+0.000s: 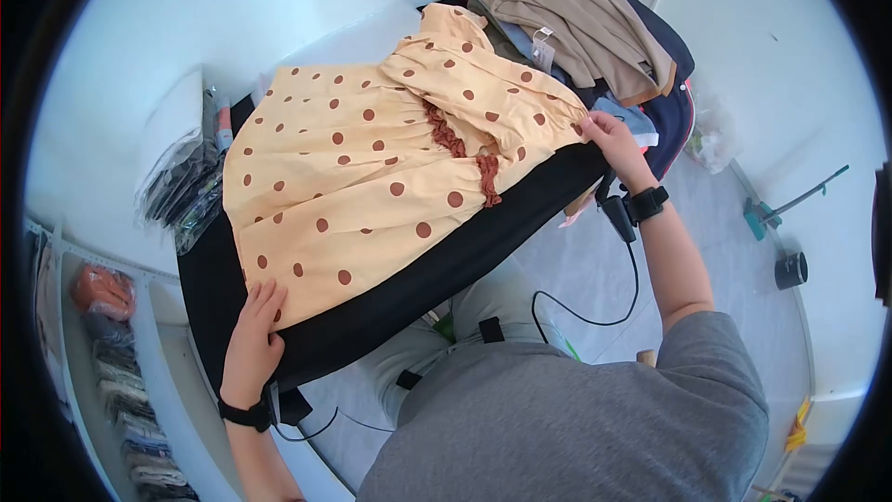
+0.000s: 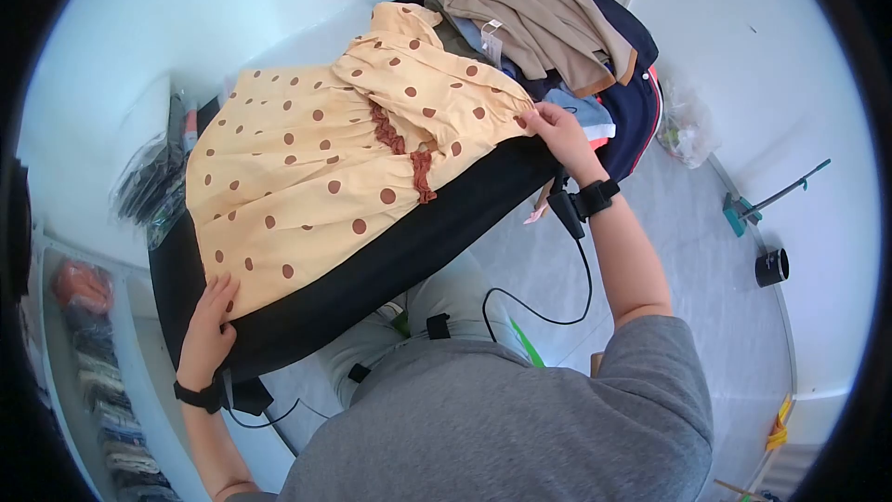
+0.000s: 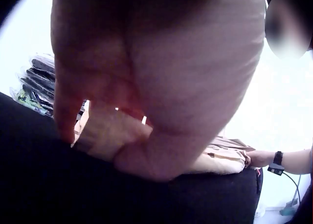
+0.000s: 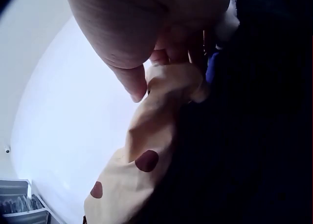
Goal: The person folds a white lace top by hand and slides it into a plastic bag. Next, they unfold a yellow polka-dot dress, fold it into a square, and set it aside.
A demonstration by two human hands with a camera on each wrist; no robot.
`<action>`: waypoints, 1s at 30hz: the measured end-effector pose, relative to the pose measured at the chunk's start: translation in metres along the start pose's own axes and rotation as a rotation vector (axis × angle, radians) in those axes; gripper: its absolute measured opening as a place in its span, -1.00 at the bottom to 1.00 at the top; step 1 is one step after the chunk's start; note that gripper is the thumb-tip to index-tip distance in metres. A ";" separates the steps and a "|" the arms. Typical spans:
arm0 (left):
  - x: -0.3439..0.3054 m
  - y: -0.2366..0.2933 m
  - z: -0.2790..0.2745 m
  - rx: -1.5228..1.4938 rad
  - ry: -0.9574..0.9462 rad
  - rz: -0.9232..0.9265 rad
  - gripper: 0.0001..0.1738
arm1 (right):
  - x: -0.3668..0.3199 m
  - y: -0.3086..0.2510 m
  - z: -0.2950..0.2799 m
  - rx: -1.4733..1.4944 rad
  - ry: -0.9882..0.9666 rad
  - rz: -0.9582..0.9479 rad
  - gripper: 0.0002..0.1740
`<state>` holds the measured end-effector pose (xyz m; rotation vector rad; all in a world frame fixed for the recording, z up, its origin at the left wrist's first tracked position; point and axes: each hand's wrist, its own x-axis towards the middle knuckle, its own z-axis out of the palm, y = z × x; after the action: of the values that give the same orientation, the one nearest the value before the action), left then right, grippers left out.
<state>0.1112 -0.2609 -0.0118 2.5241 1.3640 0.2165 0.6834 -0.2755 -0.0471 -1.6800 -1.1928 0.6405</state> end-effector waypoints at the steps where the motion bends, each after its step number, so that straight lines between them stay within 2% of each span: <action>1: 0.003 -0.002 0.000 0.003 0.001 -0.003 -0.25 | 0.000 0.001 0.001 -0.018 -0.071 -0.076 -0.68; 3: 0.009 -0.006 0.001 0.127 0.054 0.034 -0.33 | 0.004 0.001 0.004 -0.023 -0.078 -0.086 -0.72; 4: 0.013 -0.008 0.002 0.146 0.138 0.063 -0.46 | 0.013 0.006 0.006 0.038 -0.003 -0.185 -0.73; 5: 0.015 -0.010 -0.001 0.150 0.143 0.056 -0.46 | 0.019 0.010 0.008 0.100 0.070 -0.284 -0.73; 6: 0.016 -0.013 -0.005 0.133 0.131 0.032 -0.50 | 0.011 -0.015 0.009 0.132 0.140 -0.311 -0.76; 7: 0.015 -0.015 -0.008 0.116 0.117 0.006 -0.54 | 0.017 -0.014 0.002 0.119 0.150 -0.341 -0.77; 10: -0.003 -0.010 -0.027 0.203 0.227 0.017 -0.56 | 0.013 -0.024 -0.011 0.091 0.103 -0.337 -0.80; 11: -0.010 -0.006 -0.033 0.251 0.273 0.027 -0.56 | 0.005 -0.032 -0.015 0.023 0.072 -0.236 -0.81; 12: -0.018 -0.001 -0.035 0.294 0.300 0.024 -0.55 | -0.004 -0.032 -0.018 -0.084 0.040 -0.269 -0.80; 15: -0.037 0.008 -0.022 0.335 0.219 -0.032 -0.54 | -0.026 -0.025 -0.018 -0.324 -0.075 -0.268 -0.77; 16: -0.040 0.003 -0.012 0.293 0.163 -0.052 -0.51 | -0.031 -0.016 -0.014 -0.311 -0.111 -0.169 -0.74; 17: -0.044 -0.004 0.000 0.233 0.102 -0.082 -0.43 | -0.034 0.004 -0.009 -0.167 -0.138 -0.120 -0.74; 19: -0.053 0.001 -0.008 0.101 0.063 -0.033 -0.35 | -0.047 0.006 -0.006 -0.225 -0.147 -0.027 -0.75; 22: -0.045 -0.013 -0.038 -0.079 -0.020 -0.029 -0.29 | -0.035 0.005 -0.013 -0.012 -0.153 -0.060 -0.73; 23: -0.037 -0.021 -0.043 -0.072 0.030 -0.007 -0.37 | -0.028 0.009 -0.012 0.073 -0.160 -0.067 -0.72; 25: -0.009 -0.036 -0.044 -0.336 0.146 -0.115 -0.47 | -0.020 0.000 -0.002 0.129 -0.124 -0.054 -0.72; 27: 0.016 -0.056 -0.038 -0.288 0.218 -0.113 -0.55 | -0.008 0.006 0.005 -0.009 -0.066 -0.024 -0.73; 30: 0.039 -0.079 -0.023 -0.308 0.161 -0.208 -0.63 | -0.006 0.013 0.016 0.000 -0.051 -0.041 -0.72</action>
<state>0.0637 -0.1838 -0.0127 2.1361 1.5097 0.5520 0.6737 -0.2756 -0.0655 -1.6432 -1.2600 0.6613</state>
